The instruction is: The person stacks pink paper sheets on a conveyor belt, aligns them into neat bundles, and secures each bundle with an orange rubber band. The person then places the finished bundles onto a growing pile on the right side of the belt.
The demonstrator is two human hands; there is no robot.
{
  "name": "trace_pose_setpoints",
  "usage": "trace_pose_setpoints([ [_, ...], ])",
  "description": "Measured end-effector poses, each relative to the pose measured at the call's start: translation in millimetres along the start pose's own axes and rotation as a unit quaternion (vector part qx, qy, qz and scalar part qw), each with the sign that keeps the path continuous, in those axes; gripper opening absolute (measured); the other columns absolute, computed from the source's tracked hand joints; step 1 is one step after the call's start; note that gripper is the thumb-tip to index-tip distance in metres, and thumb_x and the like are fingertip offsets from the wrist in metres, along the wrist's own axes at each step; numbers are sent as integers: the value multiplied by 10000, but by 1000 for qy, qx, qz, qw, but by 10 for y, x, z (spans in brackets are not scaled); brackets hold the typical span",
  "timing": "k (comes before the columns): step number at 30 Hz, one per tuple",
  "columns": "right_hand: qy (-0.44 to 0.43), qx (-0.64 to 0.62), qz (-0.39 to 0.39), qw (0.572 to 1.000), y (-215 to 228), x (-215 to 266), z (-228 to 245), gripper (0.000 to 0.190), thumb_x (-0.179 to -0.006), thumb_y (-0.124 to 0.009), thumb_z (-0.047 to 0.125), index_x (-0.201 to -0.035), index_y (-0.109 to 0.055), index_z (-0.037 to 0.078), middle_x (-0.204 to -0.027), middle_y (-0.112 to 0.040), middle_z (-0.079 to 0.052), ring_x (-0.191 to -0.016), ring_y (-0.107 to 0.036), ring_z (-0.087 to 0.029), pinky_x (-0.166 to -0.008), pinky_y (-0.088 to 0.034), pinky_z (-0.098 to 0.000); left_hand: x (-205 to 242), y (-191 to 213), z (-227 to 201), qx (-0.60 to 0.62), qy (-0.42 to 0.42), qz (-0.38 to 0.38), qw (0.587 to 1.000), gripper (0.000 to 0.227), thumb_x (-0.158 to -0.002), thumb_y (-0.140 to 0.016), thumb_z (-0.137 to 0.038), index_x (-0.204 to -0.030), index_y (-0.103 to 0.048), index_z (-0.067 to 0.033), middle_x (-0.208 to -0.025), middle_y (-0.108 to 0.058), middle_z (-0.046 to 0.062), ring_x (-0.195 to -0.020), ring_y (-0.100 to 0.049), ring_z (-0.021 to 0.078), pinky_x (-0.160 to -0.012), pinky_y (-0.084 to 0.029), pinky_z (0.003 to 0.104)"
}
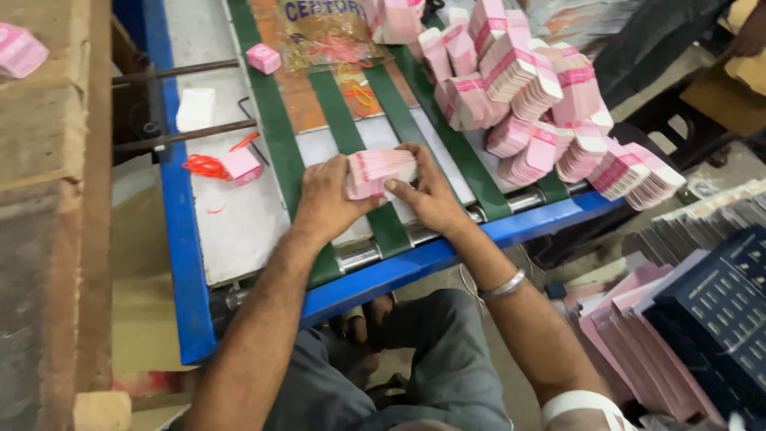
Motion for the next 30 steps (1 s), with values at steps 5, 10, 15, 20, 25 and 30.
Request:
trace_pose_setpoints([
  [5, -6, -41, 4, 999, -11, 38, -32, 597, -924, -754, 176, -1397, -412, 54, -1211, -549, -31, -1069, -540, -90, -856, -474, -253, 30, 48, 0, 62, -4, -34, 997, 775, -601, -921, -426, -1186, -604, -29, -1017, -722, 159, -971, -656, 415, -895, -448, 540],
  [10, -3, -63, 6, 998, 13, 28, -71, 591, -915, -779, 155, -1379, -430, 48, -1186, -559, -30, -1071, -546, -94, -910, -473, -251, -6, 61, 18, 35, 7, 13, 999, 618, -618, -931, -444, -1030, -634, -92, -933, -743, 114, -963, -708, 329, -952, -431, 519],
  [15, -20, 50, 23, 998, 100, -52, 130, 581, -849, -831, 186, -1310, -515, 30, -1173, -605, -51, -1072, -577, -131, -929, -489, -284, 2, 31, 34, 33, 12, 15, 999, 605, -614, -923, -468, -1001, -646, -94, -921, -740, 127, -973, -699, 351, -968, -412, 543],
  [20, 115, 356, 147, 915, 132, -264, 890, 716, -706, -890, 225, -1288, -551, -17, -1174, -606, -171, -1056, -612, -321, -911, -504, -401, -6, 10, 70, 42, 21, 38, 998, 642, -645, -902, -455, -1106, -662, -78, -1000, -738, 148, -1024, -689, 366, -1001, -398, 561],
  [25, 90, 436, 272, 853, -127, -553, 954, 647, -698, -879, 326, -1188, -585, 22, -1079, -652, -192, -1065, -621, -388, -908, -494, -462, 20, -34, 105, 39, 11, 25, 999, 775, -634, -909, -432, -1221, -627, -12, -1044, -721, 172, -1050, -664, 378, -1012, -384, 581],
  [30, 179, 449, 236, 843, -163, -432, 924, 565, -735, -836, 360, -1077, -565, 0, -973, -623, -221, -989, -596, -431, -850, -470, -503, 32, -80, 129, 12, -20, 23, 999, 677, -681, -881, -405, -1161, -595, -23, -1080, -673, 162, -1062, -635, 389, -981, -438, 547],
])
Point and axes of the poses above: each hand's wrist, its own x-axis away from the middle knuckle, its own y-axis out of the back of the hand, z = x × y, the point moved 3 cm from there along -x, towards the middle knuckle
